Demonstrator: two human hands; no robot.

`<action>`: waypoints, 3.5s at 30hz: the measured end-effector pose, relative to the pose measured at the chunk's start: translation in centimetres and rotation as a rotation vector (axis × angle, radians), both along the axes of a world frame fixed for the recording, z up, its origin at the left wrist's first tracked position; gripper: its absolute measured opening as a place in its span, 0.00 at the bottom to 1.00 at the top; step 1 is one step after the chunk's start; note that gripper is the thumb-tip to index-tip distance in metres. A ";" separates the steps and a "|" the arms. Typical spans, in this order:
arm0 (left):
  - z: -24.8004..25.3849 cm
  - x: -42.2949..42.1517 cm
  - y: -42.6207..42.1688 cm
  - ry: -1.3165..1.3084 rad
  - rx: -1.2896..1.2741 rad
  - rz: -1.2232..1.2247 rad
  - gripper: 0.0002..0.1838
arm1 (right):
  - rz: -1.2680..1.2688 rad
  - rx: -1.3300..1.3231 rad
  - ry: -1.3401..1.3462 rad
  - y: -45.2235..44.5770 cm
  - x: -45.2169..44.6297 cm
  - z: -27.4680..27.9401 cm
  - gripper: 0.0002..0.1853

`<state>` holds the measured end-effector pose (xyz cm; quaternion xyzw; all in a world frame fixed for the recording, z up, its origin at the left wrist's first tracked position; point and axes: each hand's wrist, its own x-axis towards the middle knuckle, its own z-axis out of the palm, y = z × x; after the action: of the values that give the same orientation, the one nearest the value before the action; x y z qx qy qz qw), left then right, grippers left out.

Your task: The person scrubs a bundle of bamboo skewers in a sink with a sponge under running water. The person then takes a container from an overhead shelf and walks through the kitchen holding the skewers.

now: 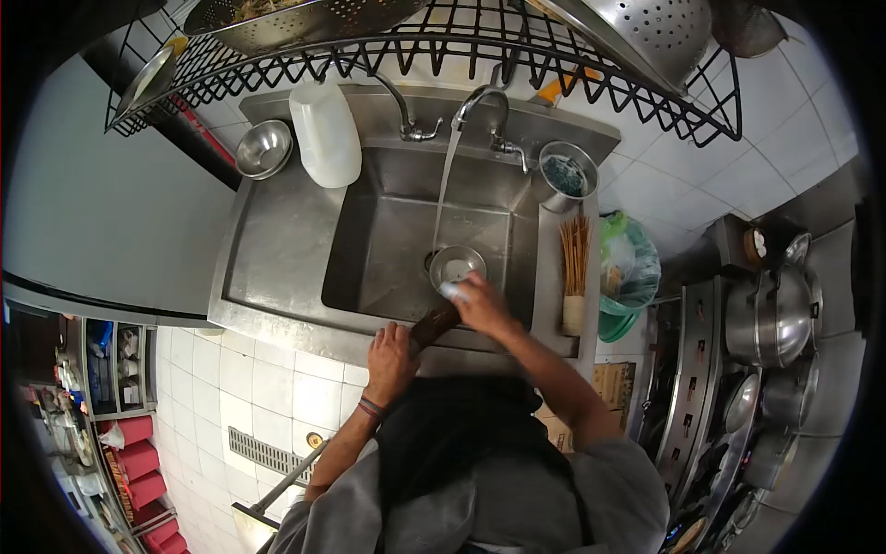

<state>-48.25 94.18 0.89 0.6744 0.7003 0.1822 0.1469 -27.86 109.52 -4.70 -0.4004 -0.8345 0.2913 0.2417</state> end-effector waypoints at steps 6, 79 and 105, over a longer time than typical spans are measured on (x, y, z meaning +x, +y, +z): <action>0.3 -0.2 0.3 -0.004 0.033 0.012 0.24 | -0.287 0.116 -0.076 3.0 2.5 2.0 0.12; -1.0 -0.8 -0.6 0.016 0.112 -0.010 0.15 | 0.094 -0.018 -0.001 -3.7 -2.3 2.4 0.17; 0.0 -1.1 -0.2 -0.534 -0.095 0.185 0.24 | -0.683 -1.408 1.097 3.1 3.7 0.3 0.37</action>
<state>-49.36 94.02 0.87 0.5279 0.7031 0.3333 0.3403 -24.19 112.58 -4.37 -0.4834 -0.0761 0.7875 0.3748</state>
